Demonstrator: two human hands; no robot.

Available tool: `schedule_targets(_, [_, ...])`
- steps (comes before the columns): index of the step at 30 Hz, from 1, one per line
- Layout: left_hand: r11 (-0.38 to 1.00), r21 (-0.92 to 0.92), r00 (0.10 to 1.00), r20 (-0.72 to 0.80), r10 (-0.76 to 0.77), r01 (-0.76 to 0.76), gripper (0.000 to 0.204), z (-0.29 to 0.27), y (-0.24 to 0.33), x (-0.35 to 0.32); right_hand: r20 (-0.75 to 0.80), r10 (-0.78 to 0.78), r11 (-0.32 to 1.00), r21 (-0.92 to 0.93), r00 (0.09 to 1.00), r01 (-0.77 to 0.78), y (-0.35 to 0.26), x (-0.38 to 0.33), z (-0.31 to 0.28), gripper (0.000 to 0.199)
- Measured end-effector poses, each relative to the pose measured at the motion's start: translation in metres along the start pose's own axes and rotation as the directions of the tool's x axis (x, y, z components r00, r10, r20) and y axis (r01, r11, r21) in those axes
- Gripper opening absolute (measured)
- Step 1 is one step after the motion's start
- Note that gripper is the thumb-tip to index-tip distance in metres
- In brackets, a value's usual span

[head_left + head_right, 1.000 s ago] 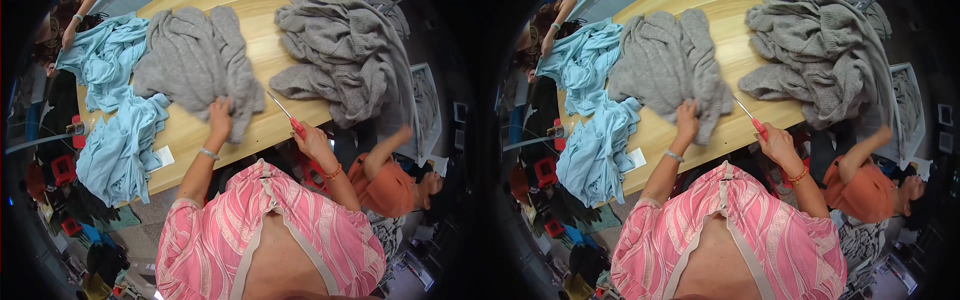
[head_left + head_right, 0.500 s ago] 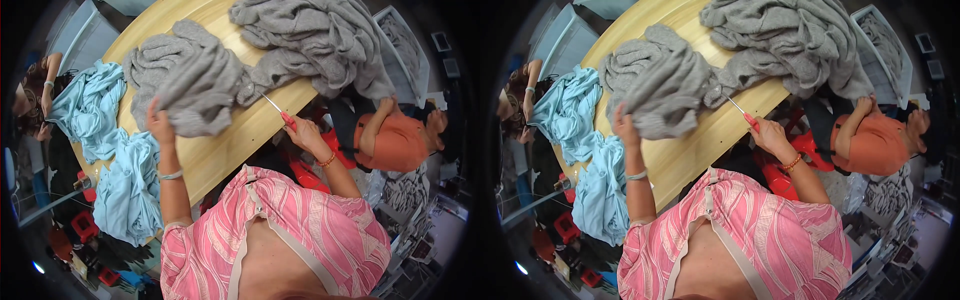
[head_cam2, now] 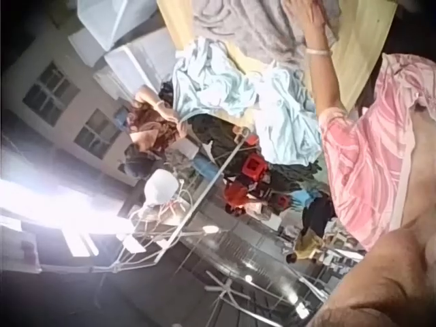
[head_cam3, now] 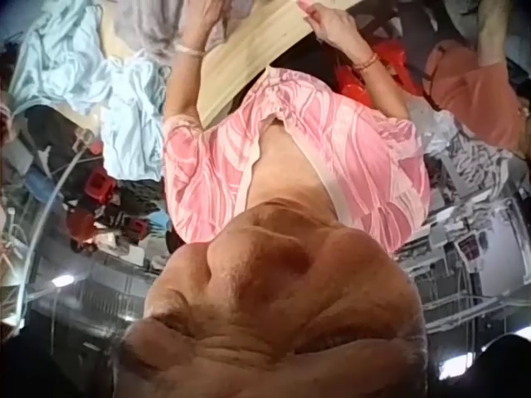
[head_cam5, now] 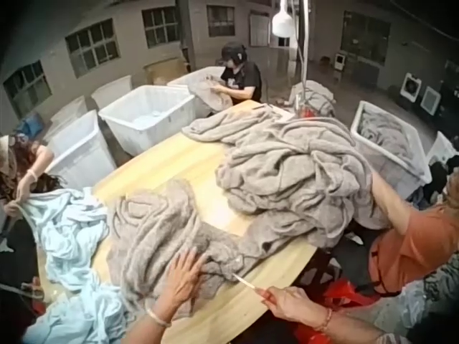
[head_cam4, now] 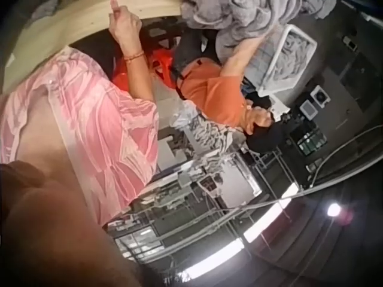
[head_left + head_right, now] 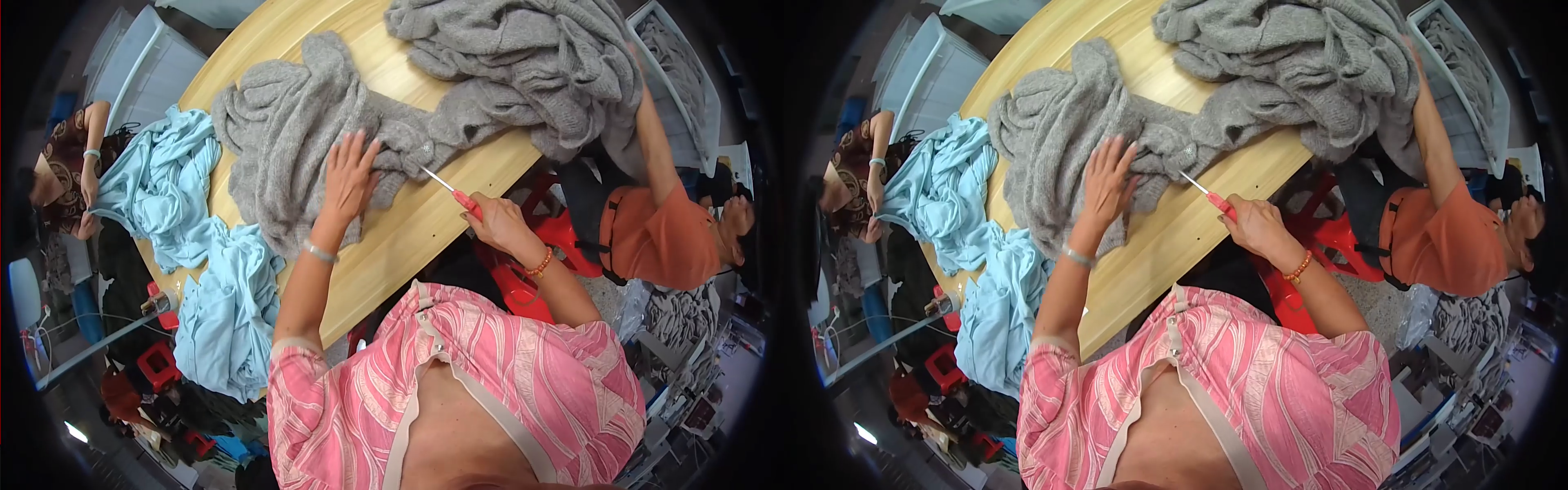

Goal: The person is trimming excess threads and cutting pieces from grey garments using scissors at a workbench in a factory setting.

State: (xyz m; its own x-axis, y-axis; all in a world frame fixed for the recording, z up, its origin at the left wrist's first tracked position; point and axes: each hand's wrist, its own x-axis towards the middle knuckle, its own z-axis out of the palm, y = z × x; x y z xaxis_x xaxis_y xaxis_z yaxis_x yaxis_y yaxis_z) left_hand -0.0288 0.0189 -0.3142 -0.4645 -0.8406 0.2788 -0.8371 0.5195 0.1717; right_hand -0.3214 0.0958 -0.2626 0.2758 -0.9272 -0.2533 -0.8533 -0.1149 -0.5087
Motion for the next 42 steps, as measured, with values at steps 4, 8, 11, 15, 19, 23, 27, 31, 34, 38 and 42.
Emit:
schedule_targets(4, [0.991, -0.040, 0.987, 0.102, -0.124, 0.129, 0.058, 0.044, -0.047, 0.046, -0.016, -0.058, 0.997, -0.045, 0.998, 0.057, -0.006, 0.019, -0.004, 0.024])
schedule_targets(8, [0.958, -0.087, 0.944, 0.219, -0.249, 0.273, 0.058, 0.077, -0.060, 0.051, 0.014, -0.053, 0.995, -0.087, 0.998, 0.054, -0.003, 0.042, -0.018, 0.025])
schedule_targets(11, [0.961, -0.071, 0.955, 0.151, -0.256, 0.269, 0.056, 0.093, -0.057, 0.047, -0.010, -0.105, 0.990, -0.092, 0.994, 0.104, -0.007, 0.066, -0.026, 0.025])
schedule_targets(15, [0.947, -0.041, 0.941, 0.132, -0.310, 0.318, 0.051, 0.101, -0.058, 0.048, 0.052, -0.180, 0.980, -0.081, 0.982, 0.184, -0.011, 0.094, -0.023, 0.025])
schedule_targets(19, [0.967, -0.085, 0.970, 0.028, -0.240, 0.241, 0.051, 0.106, -0.060, 0.043, 0.159, -0.066, 0.991, -0.104, 0.985, 0.083, -0.017, 0.133, -0.034, 0.025])
schedule_targets(23, [0.953, -0.074, 0.956, 0.041, -0.292, 0.294, 0.052, 0.110, -0.056, 0.049, 0.153, -0.054, 0.993, -0.096, 0.987, 0.069, -0.018, 0.159, -0.042, 0.023])
schedule_targets(27, [0.919, -0.238, 0.944, -0.020, -0.328, 0.314, 0.051, 0.122, -0.064, 0.055, 0.335, -0.016, 0.978, -0.189, 0.942, 0.083, -0.020, 0.156, -0.038, 0.024])
schedule_targets(31, [0.913, -0.287, 0.933, -0.127, -0.337, 0.291, 0.048, 0.131, -0.074, 0.076, 0.296, -0.066, 0.985, -0.136, 0.953, 0.111, -0.010, 0.129, -0.040, 0.026])
schedule_targets(34, [0.916, -0.238, 0.920, -0.148, -0.363, 0.323, 0.047, 0.134, -0.085, 0.087, 0.305, -0.065, 0.986, -0.129, 0.950, 0.109, -0.014, 0.115, -0.042, 0.028])
schedule_targets(38, [0.899, -0.194, 0.914, -0.018, -0.404, 0.393, 0.048, 0.117, -0.088, 0.085, 0.216, -0.051, 0.990, -0.116, 0.975, 0.078, -0.026, 0.102, -0.050, 0.026])
schedule_targets(42, [0.951, 0.029, 0.933, 0.186, -0.308, 0.308, 0.056, 0.052, -0.025, 0.049, 0.155, -0.045, 0.986, -0.149, 0.987, 0.069, -0.017, 0.084, -0.048, 0.024])
